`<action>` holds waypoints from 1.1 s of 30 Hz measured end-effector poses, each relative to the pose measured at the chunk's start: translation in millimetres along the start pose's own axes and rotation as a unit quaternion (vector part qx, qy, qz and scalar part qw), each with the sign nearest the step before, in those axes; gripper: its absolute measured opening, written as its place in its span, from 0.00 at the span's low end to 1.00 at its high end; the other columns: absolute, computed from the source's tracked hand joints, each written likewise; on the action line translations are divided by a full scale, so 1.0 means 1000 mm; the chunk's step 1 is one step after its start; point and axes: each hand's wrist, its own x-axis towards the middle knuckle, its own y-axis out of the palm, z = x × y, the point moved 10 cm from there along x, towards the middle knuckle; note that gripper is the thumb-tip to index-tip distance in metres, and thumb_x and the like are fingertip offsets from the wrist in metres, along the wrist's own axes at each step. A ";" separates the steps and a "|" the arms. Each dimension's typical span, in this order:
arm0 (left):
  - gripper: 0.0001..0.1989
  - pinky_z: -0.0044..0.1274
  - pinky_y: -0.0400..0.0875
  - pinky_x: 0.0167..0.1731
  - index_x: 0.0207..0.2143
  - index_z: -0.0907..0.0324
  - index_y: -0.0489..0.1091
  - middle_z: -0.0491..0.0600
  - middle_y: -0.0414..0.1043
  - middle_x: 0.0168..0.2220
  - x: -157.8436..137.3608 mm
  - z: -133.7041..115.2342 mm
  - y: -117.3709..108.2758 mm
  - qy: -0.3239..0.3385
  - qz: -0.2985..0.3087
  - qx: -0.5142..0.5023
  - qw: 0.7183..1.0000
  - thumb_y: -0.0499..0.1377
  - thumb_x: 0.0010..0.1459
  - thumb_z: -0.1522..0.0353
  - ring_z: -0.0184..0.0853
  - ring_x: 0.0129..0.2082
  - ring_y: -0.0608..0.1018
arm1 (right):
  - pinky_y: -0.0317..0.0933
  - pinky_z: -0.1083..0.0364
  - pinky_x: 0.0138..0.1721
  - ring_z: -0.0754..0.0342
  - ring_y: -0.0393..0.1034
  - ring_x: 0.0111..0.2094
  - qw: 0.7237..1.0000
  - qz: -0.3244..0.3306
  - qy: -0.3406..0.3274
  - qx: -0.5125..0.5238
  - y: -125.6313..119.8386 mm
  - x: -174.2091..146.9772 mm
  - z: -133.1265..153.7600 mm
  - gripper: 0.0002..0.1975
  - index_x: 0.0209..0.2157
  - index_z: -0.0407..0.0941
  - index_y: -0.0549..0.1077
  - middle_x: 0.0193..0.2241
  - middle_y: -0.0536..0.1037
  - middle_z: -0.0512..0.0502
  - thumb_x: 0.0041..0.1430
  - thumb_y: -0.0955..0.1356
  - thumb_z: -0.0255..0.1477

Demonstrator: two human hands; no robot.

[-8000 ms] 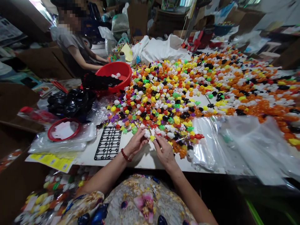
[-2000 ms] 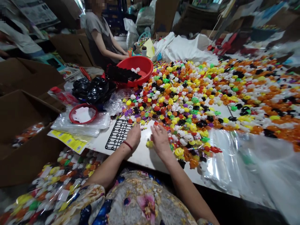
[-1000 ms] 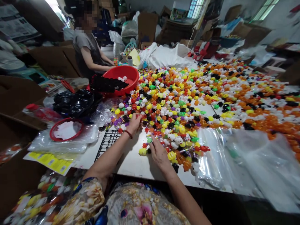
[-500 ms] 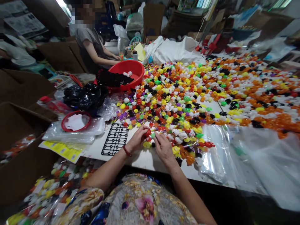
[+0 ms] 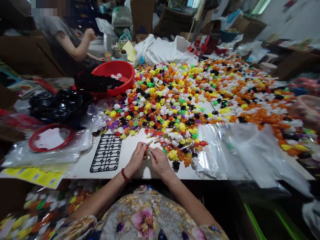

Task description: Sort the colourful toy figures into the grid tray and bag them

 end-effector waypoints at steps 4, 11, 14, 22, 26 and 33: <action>0.22 0.24 0.70 0.31 0.40 0.56 0.64 0.45 0.66 0.30 -0.002 0.005 -0.003 0.038 -0.001 0.079 0.996 0.46 0.63 0.48 0.31 0.29 0.70 | 0.70 0.53 0.39 0.51 0.72 0.36 1.000 -0.003 0.003 0.000 -0.009 -0.006 -0.006 0.17 0.50 0.44 0.74 0.33 0.76 0.43 0.68 0.58 0.27; 0.41 0.45 0.57 0.62 0.64 0.55 0.55 0.61 0.57 0.64 -0.003 -0.006 0.000 0.319 0.024 0.403 0.857 0.60 0.54 0.47 0.52 0.65 0.60 | 0.63 0.40 0.53 0.45 0.69 0.47 0.948 -0.256 0.107 -0.159 -0.127 -0.046 -0.081 0.22 0.61 0.43 0.66 0.45 0.76 0.36 0.70 0.56 0.32; 0.55 0.48 0.55 0.62 0.69 0.54 0.48 0.64 0.47 0.69 0.004 0.012 0.030 0.355 0.090 0.491 0.791 0.64 0.44 0.42 0.58 0.68 0.53 | 0.59 0.35 0.56 0.41 0.64 0.55 0.929 -0.287 0.140 -0.187 -0.124 -0.062 -0.103 0.24 0.62 0.41 0.64 0.50 0.72 0.32 0.70 0.56 0.35; 0.53 0.55 0.53 0.60 0.66 0.51 0.57 0.63 0.43 0.71 0.028 0.021 0.107 0.359 0.116 0.496 0.782 0.68 0.40 0.43 0.64 0.69 0.47 | 0.44 0.25 0.60 0.35 0.51 0.66 0.913 -0.294 0.194 -0.205 -0.095 -0.054 -0.127 0.28 0.65 0.38 0.58 0.62 0.62 0.23 0.69 0.57 0.37; 0.51 0.57 0.54 0.59 0.65 0.51 0.59 0.63 0.44 0.70 0.042 0.019 0.132 0.348 0.104 0.486 0.795 0.69 0.41 0.46 0.64 0.69 0.46 | 0.43 0.26 0.61 0.37 0.53 0.66 0.904 -0.314 0.198 -0.213 -0.113 -0.038 -0.148 0.26 0.64 0.37 0.60 0.61 0.65 0.24 0.70 0.56 0.35; 0.48 0.58 0.53 0.58 0.66 0.53 0.57 0.64 0.48 0.69 0.066 0.013 0.168 0.336 0.064 0.503 0.794 0.68 0.45 0.49 0.64 0.68 0.49 | 0.42 0.27 0.62 0.37 0.59 0.62 0.900 -0.318 0.212 -0.209 -0.130 -0.017 -0.185 0.26 0.59 0.35 0.66 0.56 0.71 0.26 0.68 0.55 0.37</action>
